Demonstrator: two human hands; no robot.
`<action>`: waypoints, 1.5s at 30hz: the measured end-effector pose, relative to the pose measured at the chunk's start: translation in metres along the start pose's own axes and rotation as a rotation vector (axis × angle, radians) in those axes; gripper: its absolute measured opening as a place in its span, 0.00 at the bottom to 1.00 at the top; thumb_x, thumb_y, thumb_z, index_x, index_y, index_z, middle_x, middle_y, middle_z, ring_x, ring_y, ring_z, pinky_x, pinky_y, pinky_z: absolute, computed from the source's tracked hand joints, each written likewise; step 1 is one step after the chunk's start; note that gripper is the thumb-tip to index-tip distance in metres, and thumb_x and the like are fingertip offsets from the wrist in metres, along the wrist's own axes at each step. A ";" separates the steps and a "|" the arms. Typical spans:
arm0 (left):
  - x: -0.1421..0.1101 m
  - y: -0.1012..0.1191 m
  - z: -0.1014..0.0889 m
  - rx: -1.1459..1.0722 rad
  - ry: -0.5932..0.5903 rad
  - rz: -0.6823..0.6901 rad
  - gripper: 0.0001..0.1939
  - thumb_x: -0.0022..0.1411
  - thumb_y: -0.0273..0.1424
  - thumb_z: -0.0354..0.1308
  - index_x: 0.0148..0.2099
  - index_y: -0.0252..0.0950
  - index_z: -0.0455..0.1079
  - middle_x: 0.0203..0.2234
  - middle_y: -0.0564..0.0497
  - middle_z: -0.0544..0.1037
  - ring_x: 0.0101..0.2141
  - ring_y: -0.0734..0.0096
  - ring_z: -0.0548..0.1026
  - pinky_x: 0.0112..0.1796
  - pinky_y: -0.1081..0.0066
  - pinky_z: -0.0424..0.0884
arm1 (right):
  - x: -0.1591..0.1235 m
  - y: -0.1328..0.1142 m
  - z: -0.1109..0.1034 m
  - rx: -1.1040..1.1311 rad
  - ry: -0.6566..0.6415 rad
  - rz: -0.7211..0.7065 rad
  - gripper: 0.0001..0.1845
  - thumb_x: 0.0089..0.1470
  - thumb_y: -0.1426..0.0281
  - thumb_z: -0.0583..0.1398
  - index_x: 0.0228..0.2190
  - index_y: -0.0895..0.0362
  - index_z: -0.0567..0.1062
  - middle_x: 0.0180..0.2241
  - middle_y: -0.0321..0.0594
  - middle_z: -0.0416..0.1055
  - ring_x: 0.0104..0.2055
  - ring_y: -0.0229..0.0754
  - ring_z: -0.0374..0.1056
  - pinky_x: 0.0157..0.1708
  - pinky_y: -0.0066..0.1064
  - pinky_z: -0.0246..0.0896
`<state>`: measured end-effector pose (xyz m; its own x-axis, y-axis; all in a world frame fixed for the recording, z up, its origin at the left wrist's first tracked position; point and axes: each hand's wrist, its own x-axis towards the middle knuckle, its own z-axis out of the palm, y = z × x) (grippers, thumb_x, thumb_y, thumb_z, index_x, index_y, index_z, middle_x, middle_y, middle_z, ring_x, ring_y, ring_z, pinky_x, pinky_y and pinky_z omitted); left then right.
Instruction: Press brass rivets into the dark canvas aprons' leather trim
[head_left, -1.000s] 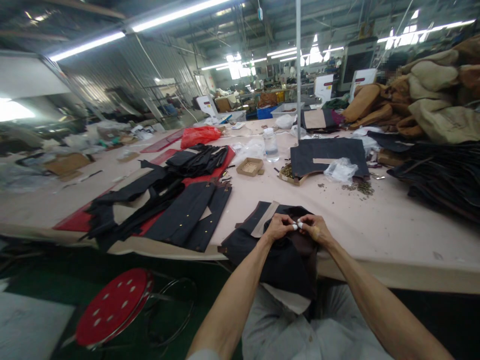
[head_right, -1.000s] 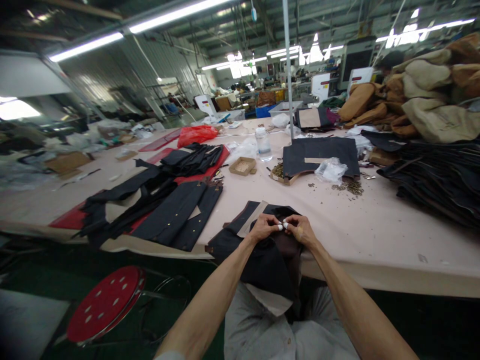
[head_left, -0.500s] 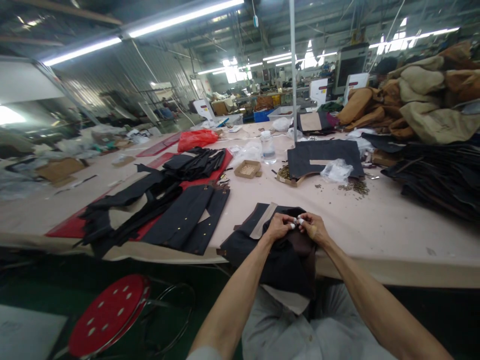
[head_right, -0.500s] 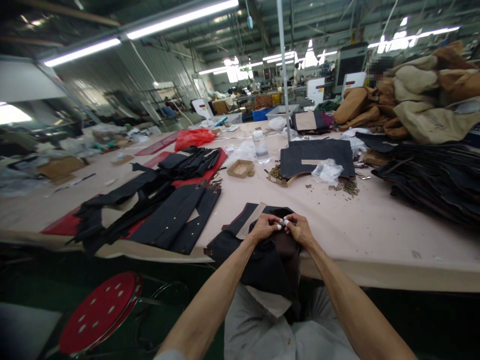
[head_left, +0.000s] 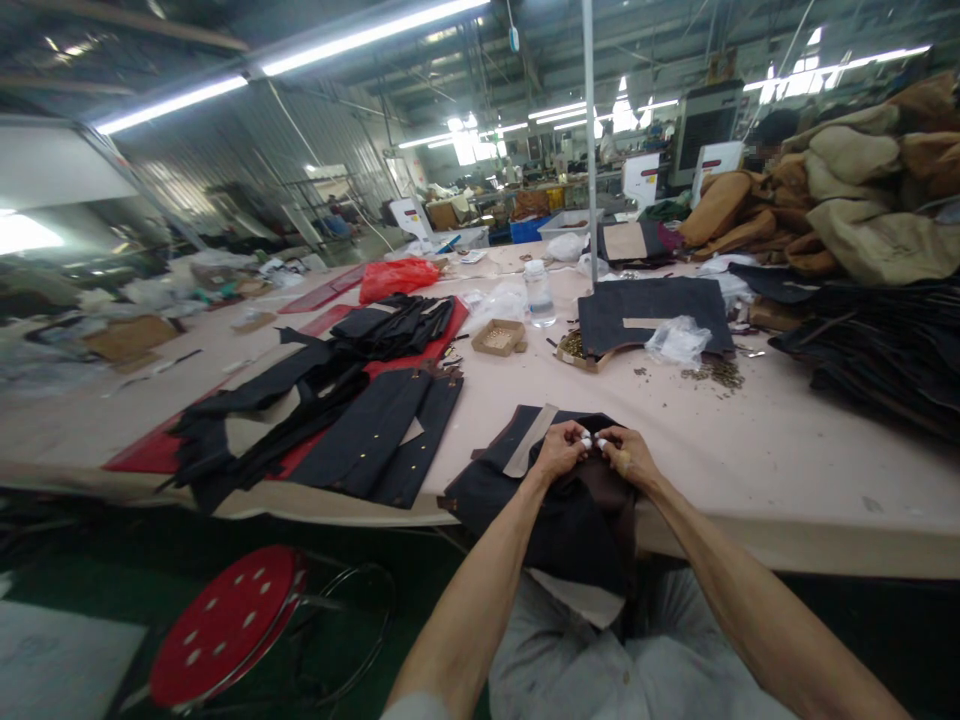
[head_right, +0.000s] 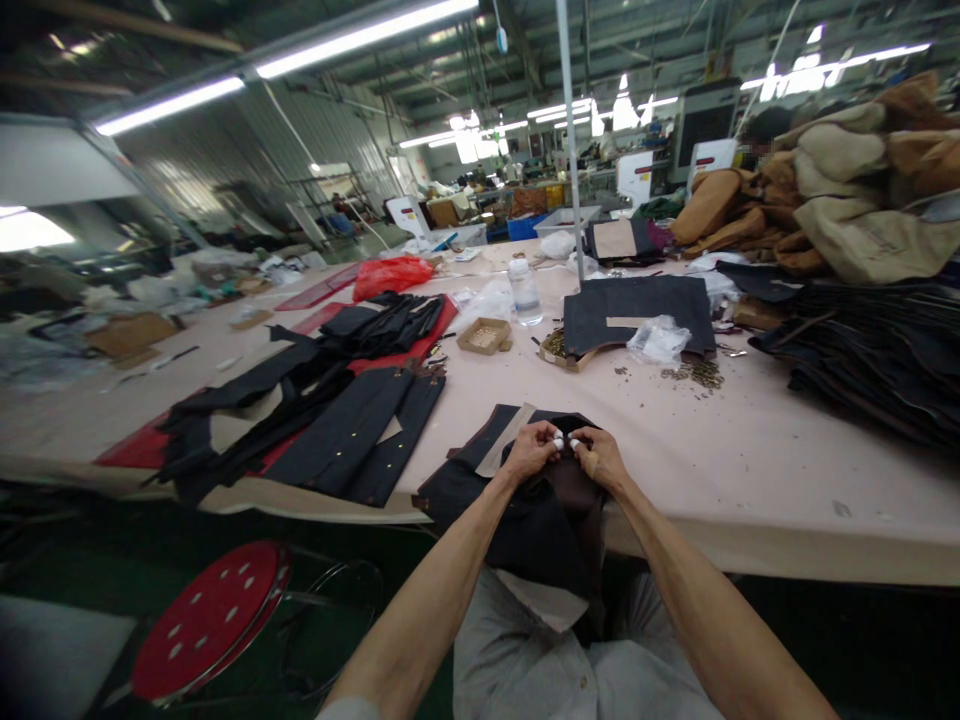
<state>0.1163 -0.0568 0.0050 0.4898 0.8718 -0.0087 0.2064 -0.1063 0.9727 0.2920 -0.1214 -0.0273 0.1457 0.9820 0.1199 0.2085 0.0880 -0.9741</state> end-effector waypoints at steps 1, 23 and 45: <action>0.001 -0.003 0.000 0.000 0.007 -0.009 0.11 0.52 0.28 0.63 0.40 0.30 0.75 0.23 0.52 0.77 0.22 0.76 0.74 0.26 0.76 0.70 | 0.000 -0.002 0.000 -0.039 0.001 -0.027 0.16 0.51 0.62 0.60 0.38 0.59 0.80 0.26 0.39 0.75 0.23 0.39 0.65 0.23 0.29 0.59; -0.007 -0.006 -0.017 -0.317 0.173 -0.090 0.21 0.49 0.41 0.69 0.37 0.28 0.75 0.17 0.52 0.73 0.16 0.80 0.66 0.18 0.78 0.57 | 0.002 0.012 0.007 -0.125 0.024 -0.160 0.15 0.50 0.66 0.57 0.36 0.56 0.80 0.33 0.41 0.76 0.31 0.43 0.68 0.33 0.32 0.63; 0.005 -0.001 0.004 -0.023 -0.004 -0.304 0.06 0.55 0.27 0.65 0.33 0.28 0.75 0.21 0.45 0.79 0.21 0.73 0.76 0.22 0.78 0.68 | -0.005 -0.004 0.002 -0.009 -0.059 -0.009 0.16 0.52 0.65 0.56 0.39 0.57 0.78 0.18 0.33 0.68 0.19 0.38 0.60 0.20 0.27 0.53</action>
<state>0.1220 -0.0543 0.0030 0.4121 0.8600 -0.3009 0.3250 0.1698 0.9304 0.2885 -0.1261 -0.0242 0.0869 0.9893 0.1173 0.2181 0.0960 -0.9712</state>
